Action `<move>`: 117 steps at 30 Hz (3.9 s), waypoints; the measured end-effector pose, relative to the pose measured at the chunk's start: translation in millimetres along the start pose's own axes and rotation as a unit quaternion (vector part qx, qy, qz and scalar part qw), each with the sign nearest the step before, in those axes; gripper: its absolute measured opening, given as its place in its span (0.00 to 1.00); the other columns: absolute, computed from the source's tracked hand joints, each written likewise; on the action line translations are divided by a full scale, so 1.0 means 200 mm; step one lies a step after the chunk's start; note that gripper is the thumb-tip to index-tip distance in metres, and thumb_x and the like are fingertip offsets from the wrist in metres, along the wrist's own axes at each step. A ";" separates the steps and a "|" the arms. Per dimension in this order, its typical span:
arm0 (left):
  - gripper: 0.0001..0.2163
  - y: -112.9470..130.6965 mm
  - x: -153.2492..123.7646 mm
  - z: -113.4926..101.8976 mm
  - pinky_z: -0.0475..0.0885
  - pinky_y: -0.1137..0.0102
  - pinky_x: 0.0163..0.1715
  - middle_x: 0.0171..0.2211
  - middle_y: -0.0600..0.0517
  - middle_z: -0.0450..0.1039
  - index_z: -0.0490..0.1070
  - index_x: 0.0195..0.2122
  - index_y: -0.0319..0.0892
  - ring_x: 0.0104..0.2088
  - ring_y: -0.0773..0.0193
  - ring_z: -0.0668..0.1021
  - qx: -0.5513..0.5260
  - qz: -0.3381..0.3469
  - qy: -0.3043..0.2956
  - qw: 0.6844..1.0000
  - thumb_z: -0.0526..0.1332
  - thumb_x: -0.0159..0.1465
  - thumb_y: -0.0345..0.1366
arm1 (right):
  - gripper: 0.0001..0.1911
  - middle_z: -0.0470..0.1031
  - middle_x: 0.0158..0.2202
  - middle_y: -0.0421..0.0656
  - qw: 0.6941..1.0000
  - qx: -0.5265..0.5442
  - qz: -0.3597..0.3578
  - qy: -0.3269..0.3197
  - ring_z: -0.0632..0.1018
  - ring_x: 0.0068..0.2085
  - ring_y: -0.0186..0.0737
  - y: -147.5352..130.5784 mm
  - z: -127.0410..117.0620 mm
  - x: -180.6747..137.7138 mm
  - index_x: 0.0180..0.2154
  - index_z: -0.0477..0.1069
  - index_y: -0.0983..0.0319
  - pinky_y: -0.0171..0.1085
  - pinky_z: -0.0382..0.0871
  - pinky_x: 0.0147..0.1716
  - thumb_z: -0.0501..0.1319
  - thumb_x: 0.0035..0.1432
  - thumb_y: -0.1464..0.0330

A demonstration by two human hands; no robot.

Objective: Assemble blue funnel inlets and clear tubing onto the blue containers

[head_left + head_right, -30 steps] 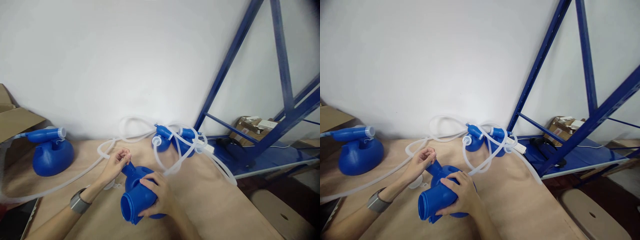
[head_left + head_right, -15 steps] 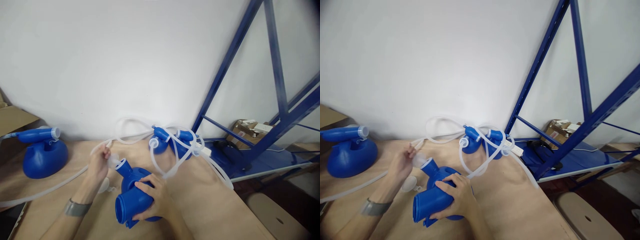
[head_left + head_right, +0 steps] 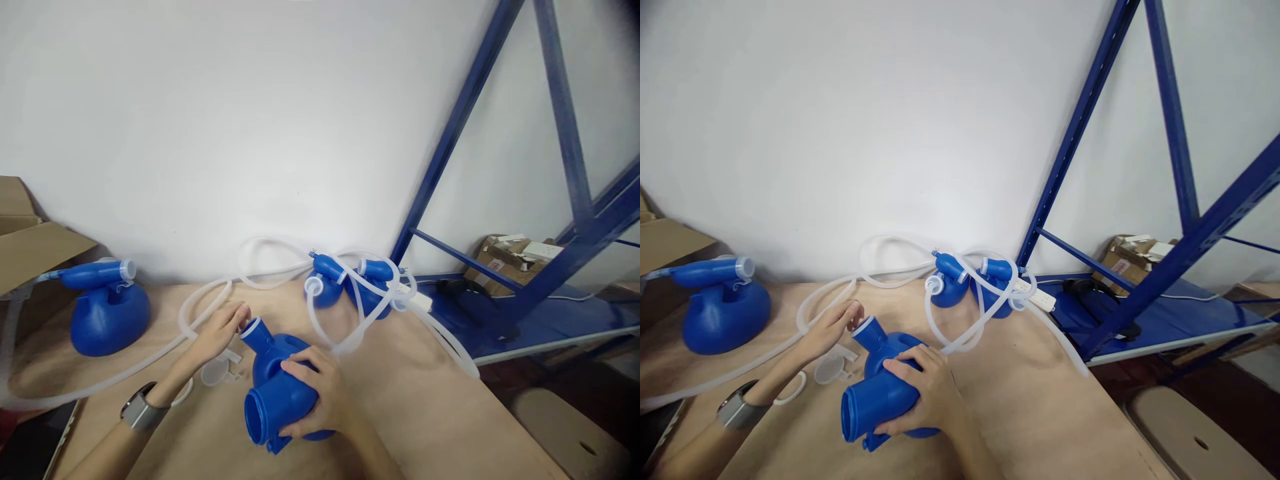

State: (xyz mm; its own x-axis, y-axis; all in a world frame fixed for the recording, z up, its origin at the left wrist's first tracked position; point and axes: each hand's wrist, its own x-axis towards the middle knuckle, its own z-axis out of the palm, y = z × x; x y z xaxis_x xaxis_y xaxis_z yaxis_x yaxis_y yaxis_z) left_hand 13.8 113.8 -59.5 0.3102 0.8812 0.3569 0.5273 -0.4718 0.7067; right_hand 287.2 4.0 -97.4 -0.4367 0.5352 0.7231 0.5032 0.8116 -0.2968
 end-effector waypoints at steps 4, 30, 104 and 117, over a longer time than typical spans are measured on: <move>0.22 0.07 -0.08 0.01 0.66 0.65 0.36 0.26 0.55 0.69 0.67 0.24 0.45 0.30 0.60 0.72 0.011 0.050 -0.100 0.994 0.59 0.71 0.52 | 0.44 0.80 0.48 0.49 1.000 0.008 -0.013 0.000 0.83 0.44 0.52 0.02 -0.01 0.00 0.62 0.70 0.54 0.49 0.78 0.45 0.71 0.50 0.39; 0.23 -0.19 -0.32 0.00 0.65 0.65 0.31 0.16 0.55 0.65 0.62 0.16 0.46 0.20 0.61 0.68 0.070 -0.102 0.065 0.990 0.64 0.59 0.55 | 0.46 0.80 0.49 0.50 1.000 -0.010 -0.027 -0.004 0.83 0.46 0.54 0.06 -0.06 0.00 0.64 0.68 0.55 0.51 0.79 0.47 0.70 0.51 0.39; 0.25 0.46 -0.36 -0.44 0.83 0.70 0.33 0.42 0.54 0.85 0.78 0.47 0.52 0.38 0.54 0.87 0.113 0.004 0.181 0.977 0.71 0.56 0.63 | 0.20 0.76 0.24 0.36 0.968 -0.041 0.244 -0.030 0.74 0.27 0.37 0.10 -0.20 0.39 0.28 0.75 0.59 0.36 0.61 0.30 0.75 0.56 0.52; 0.19 -0.14 -0.55 -0.63 0.81 0.63 0.34 0.39 0.52 0.87 0.80 0.42 0.51 0.38 0.46 0.87 0.273 -0.173 0.062 0.944 0.60 0.65 0.58 | 0.18 0.80 0.56 0.48 0.950 -0.102 0.213 -0.205 0.77 0.59 0.58 -0.02 -0.04 0.29 0.57 0.77 0.53 0.62 0.61 0.66 0.67 0.68 0.59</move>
State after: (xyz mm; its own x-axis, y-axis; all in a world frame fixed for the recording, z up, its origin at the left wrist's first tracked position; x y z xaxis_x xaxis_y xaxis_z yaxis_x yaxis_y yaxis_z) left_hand -134.2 35.2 -42.4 -0.0319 0.9663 0.2554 0.9197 -0.0717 0.3860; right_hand 266.2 29.9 -48.9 -0.3936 0.8852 0.2481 0.8151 0.4608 -0.3510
